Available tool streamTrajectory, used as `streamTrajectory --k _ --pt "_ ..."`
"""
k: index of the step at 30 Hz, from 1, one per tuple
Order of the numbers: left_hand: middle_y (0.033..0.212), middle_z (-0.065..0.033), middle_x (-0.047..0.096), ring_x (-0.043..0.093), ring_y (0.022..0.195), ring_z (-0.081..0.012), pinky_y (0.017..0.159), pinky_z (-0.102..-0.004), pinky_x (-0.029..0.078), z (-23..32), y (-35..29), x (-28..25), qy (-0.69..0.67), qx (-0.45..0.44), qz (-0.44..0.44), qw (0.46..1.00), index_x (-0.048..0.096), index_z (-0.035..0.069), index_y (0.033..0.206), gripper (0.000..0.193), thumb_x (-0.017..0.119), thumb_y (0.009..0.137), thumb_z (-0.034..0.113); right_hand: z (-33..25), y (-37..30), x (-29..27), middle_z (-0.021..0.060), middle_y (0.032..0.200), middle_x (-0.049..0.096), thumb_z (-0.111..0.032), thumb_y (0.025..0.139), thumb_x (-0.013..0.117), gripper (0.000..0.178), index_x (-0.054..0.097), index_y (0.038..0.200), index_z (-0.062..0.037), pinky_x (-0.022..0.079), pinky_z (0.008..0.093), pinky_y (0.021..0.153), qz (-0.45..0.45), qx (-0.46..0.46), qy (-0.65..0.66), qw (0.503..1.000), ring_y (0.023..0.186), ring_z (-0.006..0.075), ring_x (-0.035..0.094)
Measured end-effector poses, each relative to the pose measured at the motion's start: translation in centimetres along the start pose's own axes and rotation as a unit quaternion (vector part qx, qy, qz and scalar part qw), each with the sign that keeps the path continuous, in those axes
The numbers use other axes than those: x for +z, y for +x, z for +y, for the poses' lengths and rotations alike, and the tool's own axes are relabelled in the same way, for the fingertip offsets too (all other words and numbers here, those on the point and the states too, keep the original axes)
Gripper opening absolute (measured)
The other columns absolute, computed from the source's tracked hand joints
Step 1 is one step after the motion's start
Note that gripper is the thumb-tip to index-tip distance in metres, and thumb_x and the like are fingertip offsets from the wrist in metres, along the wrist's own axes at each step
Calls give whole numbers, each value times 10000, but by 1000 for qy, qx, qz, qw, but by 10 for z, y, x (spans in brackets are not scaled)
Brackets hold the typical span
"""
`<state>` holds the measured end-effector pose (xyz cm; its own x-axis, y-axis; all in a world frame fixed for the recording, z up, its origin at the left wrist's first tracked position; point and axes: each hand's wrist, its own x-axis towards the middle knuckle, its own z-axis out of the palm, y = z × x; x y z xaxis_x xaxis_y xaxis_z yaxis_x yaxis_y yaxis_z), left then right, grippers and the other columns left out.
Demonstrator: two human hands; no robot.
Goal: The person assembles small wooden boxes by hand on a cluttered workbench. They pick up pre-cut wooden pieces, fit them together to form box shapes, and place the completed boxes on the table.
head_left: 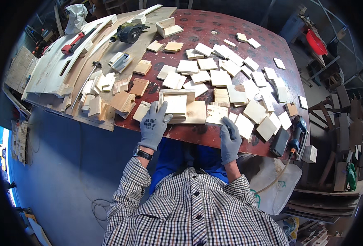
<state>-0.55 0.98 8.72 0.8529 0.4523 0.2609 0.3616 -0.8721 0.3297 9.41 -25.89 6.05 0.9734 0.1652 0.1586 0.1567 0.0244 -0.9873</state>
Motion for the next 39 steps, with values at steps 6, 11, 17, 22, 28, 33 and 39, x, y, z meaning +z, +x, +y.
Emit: streamTrajectory --k 6,11,17,22,28,33,39 --pt "1454 -223 567 638 1244 -409 947 -481 579 2 -9 11 -47 -47 9 998 549 172 1502 619 716 962 425 24 -7 -14 147 1190 729 -94 1005 628 313 728 1302 -79 552 362 956 -35 -29 -185 982 1063 253 714" --pt "1384 -211 608 688 1127 -401 887 -487 592 8 -5 2 -25 -64 -26 997 552 185 1493 608 712 964 436 2 -1 -17 162 1113 715 -173 1030 586 378 664 1395 -231 579 451 867 -87 -15 -405 910 979 361 721" --pt "1236 -171 684 702 1041 -372 846 -480 586 -2 -5 11 -23 -40 -6 999 581 187 1465 575 710 966 442 -1 5 -20 159 1150 721 -286 1031 584 417 602 1444 -236 580 476 845 -121 11 -488 864 972 381 729" --pt "1182 -164 692 698 1037 -359 870 -452 579 -4 -4 10 -23 -20 12 999 593 187 1463 586 729 956 446 6 -2 -17 173 1220 726 -357 1017 592 524 537 1493 -145 573 477 893 -167 26 -488 857 1053 377 721" --pt "1431 -247 591 554 1355 -444 1087 -491 501 5 -1 8 -84 -30 -12 996 543 126 1516 700 741 953 492 -2 7 -3 167 1092 741 -390 1036 574 632 414 1584 -119 582 483 806 -200 6 -590 782 960 356 735" --pt "1433 -261 610 568 1349 -444 1080 -485 512 -17 4 30 -111 15 18 994 588 112 1491 659 744 960 469 2 25 1 155 1165 755 -420 1075 492 590 422 1579 -120 576 503 784 -236 34 -573 784 973 342 754" --pt "1362 -227 639 638 1249 -395 1056 -442 526 -27 3 20 -198 16 -1 980 640 43 1433 683 766 933 492 -1 7 -27 128 1037 745 -488 993 642 647 486 1529 -160 561 455 790 -156 -41 -594 788 915 318 740"
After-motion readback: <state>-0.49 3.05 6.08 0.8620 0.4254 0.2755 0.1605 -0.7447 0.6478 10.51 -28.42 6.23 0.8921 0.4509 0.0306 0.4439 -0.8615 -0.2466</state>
